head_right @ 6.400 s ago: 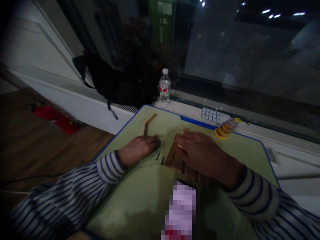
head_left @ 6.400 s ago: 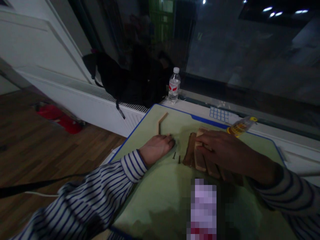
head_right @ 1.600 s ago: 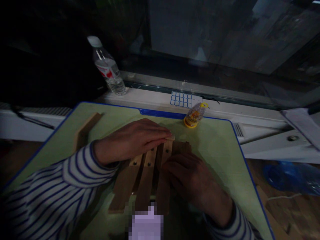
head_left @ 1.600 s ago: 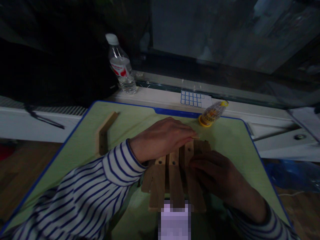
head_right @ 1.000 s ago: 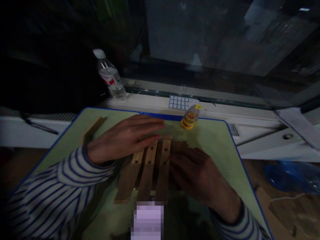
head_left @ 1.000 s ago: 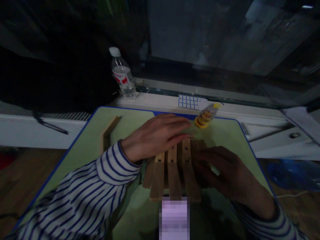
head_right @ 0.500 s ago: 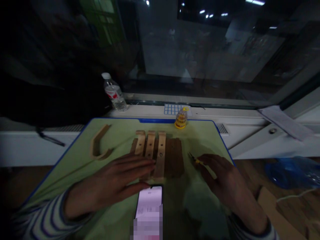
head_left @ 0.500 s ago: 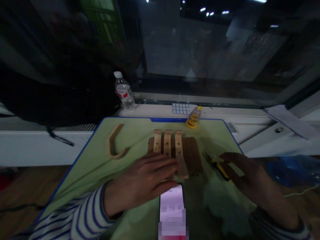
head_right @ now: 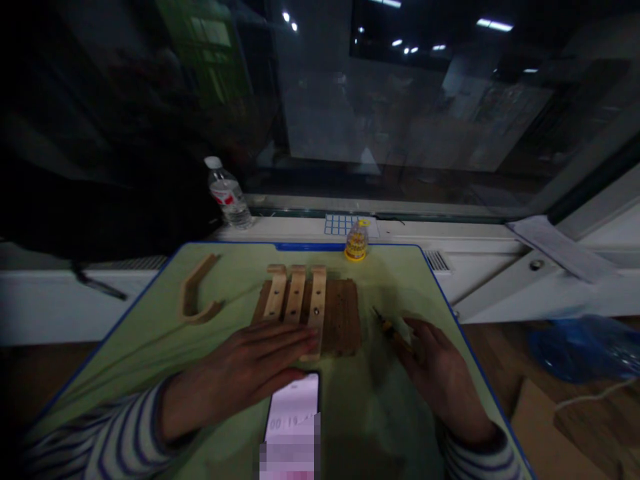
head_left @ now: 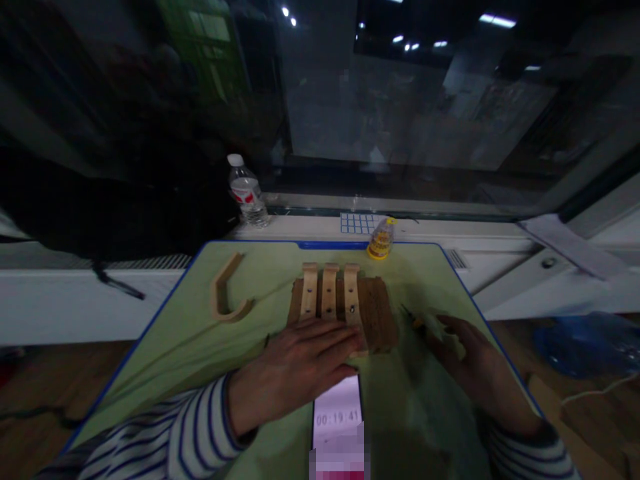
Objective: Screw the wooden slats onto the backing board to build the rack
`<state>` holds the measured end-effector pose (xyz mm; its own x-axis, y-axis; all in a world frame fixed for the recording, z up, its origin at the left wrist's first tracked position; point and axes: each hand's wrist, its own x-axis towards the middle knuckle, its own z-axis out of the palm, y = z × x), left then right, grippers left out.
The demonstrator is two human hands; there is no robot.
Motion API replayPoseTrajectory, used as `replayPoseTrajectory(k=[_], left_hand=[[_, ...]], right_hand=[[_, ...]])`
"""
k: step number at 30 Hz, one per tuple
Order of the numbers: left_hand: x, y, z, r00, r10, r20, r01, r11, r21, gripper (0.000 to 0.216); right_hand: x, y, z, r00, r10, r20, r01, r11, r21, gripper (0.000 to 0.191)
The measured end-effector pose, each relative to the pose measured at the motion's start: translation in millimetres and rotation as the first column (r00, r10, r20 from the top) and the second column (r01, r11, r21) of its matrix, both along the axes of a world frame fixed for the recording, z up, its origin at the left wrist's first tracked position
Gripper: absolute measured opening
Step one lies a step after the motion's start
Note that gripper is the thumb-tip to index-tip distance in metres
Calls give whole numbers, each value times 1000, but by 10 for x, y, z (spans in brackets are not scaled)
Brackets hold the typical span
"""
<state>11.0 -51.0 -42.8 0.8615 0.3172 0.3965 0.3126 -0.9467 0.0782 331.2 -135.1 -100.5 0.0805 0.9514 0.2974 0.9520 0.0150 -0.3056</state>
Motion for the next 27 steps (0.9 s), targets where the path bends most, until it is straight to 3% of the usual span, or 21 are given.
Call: replayPoseTrajectory(k=[10,17,21,24,27], left_hand=[[-7,-17,22,999,19,-39,-19,1000,-10,37],[-109,90,149,997,59,43,-49,975,-218,45],[-189,333,356,971,193,139,-142,939,-312,34],[-153,531,474,961,227,161,-160,925,-346,30],[-60,652,467,965,206,165,-125,907,-403,29]], right_hand=[[-2,-26,-90,996,-16,84,26,992,-125,38],[22,-12,-10,998,-57,41,61,991,-123,32],[74,15,306,992,-121,-25,119,991,-69,38],[17,115,713,992,-113,-61,112,993,-32,39],[-158,292,1105,989,-30,-147,44,994,95,38]])
